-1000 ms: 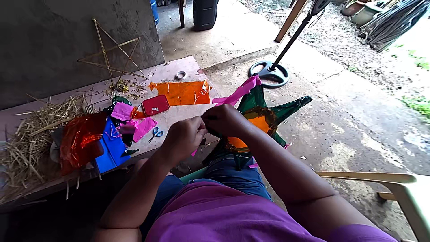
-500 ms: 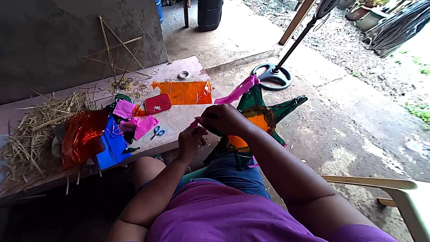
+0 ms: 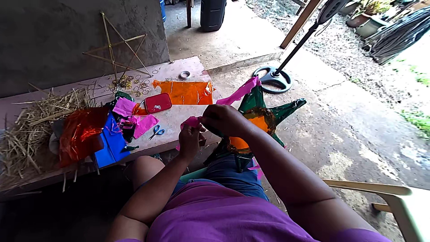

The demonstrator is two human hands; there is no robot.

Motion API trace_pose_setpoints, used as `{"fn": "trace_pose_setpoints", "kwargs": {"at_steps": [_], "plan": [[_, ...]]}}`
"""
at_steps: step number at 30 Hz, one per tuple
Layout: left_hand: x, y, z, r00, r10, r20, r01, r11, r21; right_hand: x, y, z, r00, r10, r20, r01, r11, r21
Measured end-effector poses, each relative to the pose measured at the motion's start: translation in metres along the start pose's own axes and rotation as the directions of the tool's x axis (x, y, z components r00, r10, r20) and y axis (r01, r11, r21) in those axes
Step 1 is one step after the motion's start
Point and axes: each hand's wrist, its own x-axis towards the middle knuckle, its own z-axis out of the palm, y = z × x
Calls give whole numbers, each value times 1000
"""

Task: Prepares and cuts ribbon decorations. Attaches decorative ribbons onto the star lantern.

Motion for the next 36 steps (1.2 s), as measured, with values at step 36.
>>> {"fn": "trace_pose_setpoints", "kwargs": {"at_steps": [36], "plan": [[18,70,-78,749,-375,546,24,839,543,-24,-16,-3,998,-33,-57,32,999,-19]]}}
